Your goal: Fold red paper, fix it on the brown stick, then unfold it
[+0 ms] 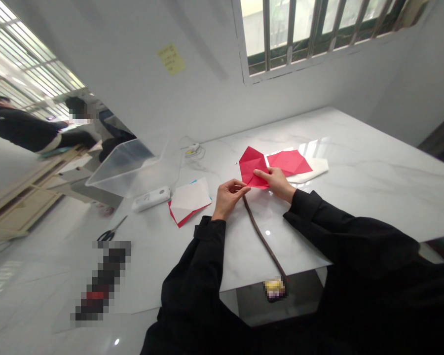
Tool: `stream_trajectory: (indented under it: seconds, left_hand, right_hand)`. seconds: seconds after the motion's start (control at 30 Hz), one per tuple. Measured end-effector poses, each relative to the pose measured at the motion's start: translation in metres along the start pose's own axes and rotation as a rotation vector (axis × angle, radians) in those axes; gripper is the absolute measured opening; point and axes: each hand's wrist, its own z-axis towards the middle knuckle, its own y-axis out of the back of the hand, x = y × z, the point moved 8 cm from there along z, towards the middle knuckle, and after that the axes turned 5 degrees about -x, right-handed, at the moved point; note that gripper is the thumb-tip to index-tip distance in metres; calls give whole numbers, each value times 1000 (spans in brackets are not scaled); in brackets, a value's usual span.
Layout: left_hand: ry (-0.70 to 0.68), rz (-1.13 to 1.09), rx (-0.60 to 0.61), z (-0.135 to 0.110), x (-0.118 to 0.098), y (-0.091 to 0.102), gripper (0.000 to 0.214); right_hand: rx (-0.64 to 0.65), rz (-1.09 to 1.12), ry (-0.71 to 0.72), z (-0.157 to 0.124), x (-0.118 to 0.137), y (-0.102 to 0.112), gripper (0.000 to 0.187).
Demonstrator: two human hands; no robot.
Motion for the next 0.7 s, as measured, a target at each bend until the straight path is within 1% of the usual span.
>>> stream_trajectory:
  seconds: [0.13,0.3,0.4,0.53,0.63,0.7]
  left_hand:
    - [-4,4,26,-1,0,-3,32]
    - [46,-39,-8,0,4,-1,37]
    - [52,-31,31,-3,2,-6,37]
    - [21,13,86,-6,1,-13,38]
    - [29,32,30,-6,4,-9,35]
    - [55,0,-14,-5,7,-5,35]
  right_hand:
    - [21,-37,26,0,1,-1,46]
    - [52,-97,34,1,1,-3,46]
    - [65,-108,18,-1,1,-4,43]
    - [87,-73,-2,-4,1,-7,38]
    - [132,-82,-4,-5,0,-11,37]
    - [185,-71,-11,-6,-2,-15,39]
